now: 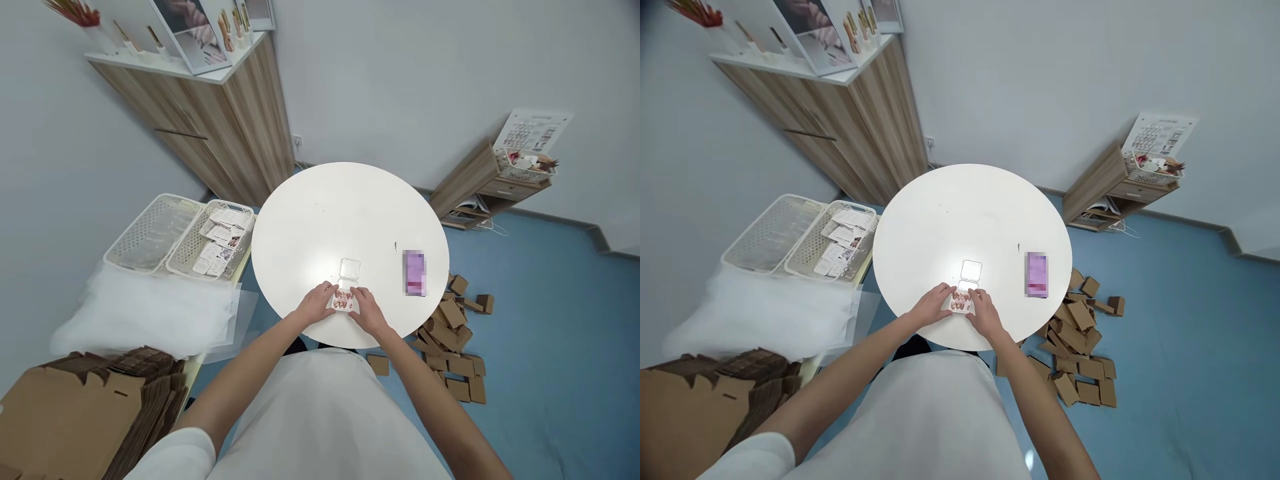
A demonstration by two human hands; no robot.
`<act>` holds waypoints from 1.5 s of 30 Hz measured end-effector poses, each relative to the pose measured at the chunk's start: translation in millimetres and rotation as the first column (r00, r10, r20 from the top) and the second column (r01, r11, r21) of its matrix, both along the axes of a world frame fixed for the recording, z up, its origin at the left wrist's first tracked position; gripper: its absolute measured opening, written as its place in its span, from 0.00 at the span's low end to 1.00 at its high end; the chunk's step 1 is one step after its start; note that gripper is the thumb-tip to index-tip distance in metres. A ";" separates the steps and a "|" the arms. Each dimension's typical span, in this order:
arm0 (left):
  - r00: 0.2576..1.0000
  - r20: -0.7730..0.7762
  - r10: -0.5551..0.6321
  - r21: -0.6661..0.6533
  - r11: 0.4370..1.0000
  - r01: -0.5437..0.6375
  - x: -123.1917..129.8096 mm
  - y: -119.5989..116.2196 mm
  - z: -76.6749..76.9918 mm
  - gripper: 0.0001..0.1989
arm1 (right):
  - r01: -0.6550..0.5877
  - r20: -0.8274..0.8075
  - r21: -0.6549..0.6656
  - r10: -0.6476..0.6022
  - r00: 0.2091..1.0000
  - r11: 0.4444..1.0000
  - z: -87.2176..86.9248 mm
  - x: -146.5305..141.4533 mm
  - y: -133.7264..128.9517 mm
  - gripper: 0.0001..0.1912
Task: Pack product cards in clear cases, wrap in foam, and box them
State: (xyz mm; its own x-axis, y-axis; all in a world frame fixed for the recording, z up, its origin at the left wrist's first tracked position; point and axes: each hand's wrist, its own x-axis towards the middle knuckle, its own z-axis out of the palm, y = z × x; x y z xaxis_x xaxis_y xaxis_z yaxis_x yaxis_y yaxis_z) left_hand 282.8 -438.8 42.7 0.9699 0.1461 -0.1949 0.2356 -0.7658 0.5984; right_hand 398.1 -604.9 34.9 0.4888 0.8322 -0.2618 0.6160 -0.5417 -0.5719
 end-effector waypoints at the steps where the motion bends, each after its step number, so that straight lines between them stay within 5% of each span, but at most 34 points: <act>1: 1.000 -0.027 0.003 -0.001 1.000 -0.003 3.6 0.2 -2.4 0.30 | 0.001 -0.010 -0.019 -0.001 1.000 1.000 -3.8 3.5 1.3 0.34; 15: 0.977 -0.211 -0.008 0.033 0.999 0.015 49.6 4.0 -26.6 0.31 | 0.074 -0.108 -0.121 -0.087 0.990 0.990 -32.0 30.5 12.0 0.35; 26: 0.950 -0.312 -0.007 -0.039 0.999 -0.005 53.0 7.3 -30.2 0.31 | 0.054 -0.073 -0.151 -0.065 0.995 0.987 -33.9 29.1 16.0 0.35; 34: 0.974 -0.227 0.003 -0.144 0.989 -0.036 46.1 4.5 -36.5 0.35 | 0.062 -0.072 -0.123 -0.072 0.995 0.990 -36.4 25.0 14.2 0.38; 39: 0.965 -0.217 0.148 -0.199 0.961 -0.192 39.2 -2.0 -35.9 0.36 | 0.081 -0.133 -0.088 -0.093 0.987 0.993 -35.0 23.7 7.7 0.40; 45: 0.923 -0.284 0.260 -0.361 0.863 -0.354 35.5 -11.5 -35.1 0.20 | 0.261 -0.415 -0.093 -0.276 0.867 0.961 -34.9 23.1 5.3 0.42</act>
State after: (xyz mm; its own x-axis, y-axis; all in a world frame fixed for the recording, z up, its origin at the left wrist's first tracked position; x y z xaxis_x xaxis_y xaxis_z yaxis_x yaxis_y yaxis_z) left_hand 318.3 -450.3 7.6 0.8138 0.2936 -0.5016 0.5793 -0.3396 0.7410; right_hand 421.2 -599.6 0.0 0.5300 0.6722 -0.5170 0.1502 -0.6744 -0.7229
